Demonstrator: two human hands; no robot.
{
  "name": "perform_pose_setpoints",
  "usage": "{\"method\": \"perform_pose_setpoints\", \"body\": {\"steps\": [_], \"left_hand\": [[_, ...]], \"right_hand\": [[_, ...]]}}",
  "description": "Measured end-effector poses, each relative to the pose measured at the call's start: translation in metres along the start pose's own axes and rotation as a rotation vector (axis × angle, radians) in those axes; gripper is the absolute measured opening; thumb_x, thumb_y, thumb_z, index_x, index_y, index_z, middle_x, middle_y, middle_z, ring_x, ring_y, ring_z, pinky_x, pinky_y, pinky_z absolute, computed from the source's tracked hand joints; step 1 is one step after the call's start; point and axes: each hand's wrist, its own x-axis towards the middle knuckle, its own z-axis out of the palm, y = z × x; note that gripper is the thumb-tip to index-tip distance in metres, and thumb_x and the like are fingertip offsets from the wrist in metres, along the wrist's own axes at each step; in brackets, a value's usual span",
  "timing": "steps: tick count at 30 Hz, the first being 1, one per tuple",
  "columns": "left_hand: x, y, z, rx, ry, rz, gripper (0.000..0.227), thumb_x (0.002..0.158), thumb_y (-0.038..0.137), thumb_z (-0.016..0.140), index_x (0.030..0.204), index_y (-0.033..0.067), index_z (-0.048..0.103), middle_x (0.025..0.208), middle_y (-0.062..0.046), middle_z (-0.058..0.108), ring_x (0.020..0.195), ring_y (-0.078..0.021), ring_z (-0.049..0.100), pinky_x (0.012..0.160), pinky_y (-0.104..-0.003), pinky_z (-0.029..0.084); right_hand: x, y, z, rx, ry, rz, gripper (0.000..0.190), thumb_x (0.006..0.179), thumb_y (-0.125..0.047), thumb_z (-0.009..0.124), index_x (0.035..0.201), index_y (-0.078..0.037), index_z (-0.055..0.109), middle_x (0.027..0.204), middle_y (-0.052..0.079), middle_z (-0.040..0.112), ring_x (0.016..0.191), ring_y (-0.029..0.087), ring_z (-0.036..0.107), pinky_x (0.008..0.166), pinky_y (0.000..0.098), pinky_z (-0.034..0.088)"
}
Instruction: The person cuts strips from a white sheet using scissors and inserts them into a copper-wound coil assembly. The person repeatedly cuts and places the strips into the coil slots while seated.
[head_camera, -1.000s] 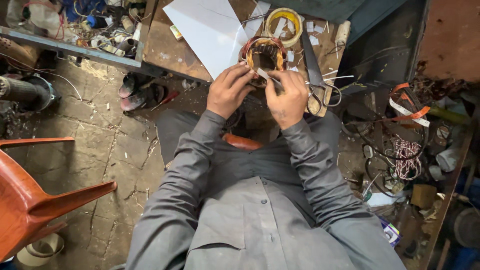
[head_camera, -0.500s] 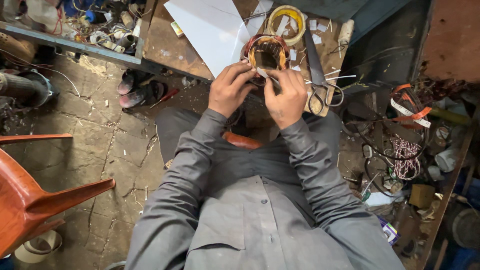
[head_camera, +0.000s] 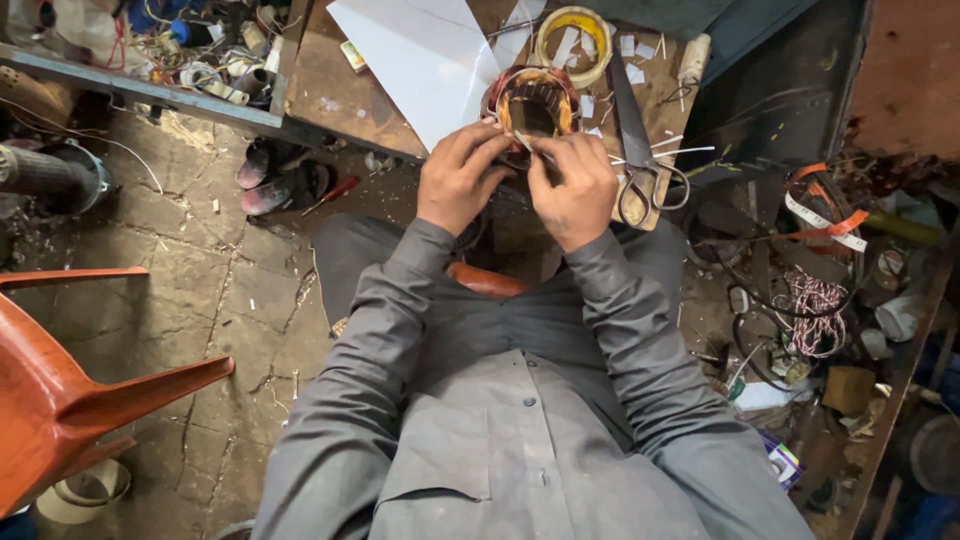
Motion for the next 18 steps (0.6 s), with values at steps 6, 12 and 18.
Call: {"method": "perform_pose_setpoints", "body": {"steps": [6,12,18], "left_hand": [[-0.0022,-0.0004,0.0020,0.000,0.006,-0.009,0.054,0.078,0.009,0.086,0.128,0.0101,0.066,0.128,-0.007,0.064,0.122,-0.0289,0.064,0.100,-0.040,0.054],[-0.0034,0.0001,0.0031,0.022,0.010,-0.007,0.057,0.077,0.010,0.087,0.130,0.0106,0.065,0.127,-0.006,0.064,0.121,-0.0285,0.064,0.100,-0.040,0.054],[-0.0030,0.0001,0.0027,0.001,0.010,-0.013,0.057,0.077,0.009,0.086,0.130,0.0113,0.064,0.127,-0.005,0.064,0.122,-0.0280,0.065,0.100,-0.040,0.054]], "right_hand": [[-0.0013,0.0026,0.0000,0.073,0.007,0.055,0.013,0.087,-0.001,0.074,0.100,-0.003,0.072,0.096,0.011,0.070,0.094,0.033,0.067,0.084,0.0418,0.054],[-0.0013,0.0014,0.0024,0.018,0.016,0.053,0.014,0.087,-0.003,0.075,0.100,-0.004,0.073,0.097,0.011,0.070,0.095,0.033,0.066,0.084,0.0421,0.054],[-0.0015,0.0006,0.0015,-0.009,-0.014,0.000,0.016,0.086,-0.003,0.075,0.102,-0.005,0.073,0.097,0.011,0.069,0.095,0.033,0.065,0.085,0.0415,0.054]]}}
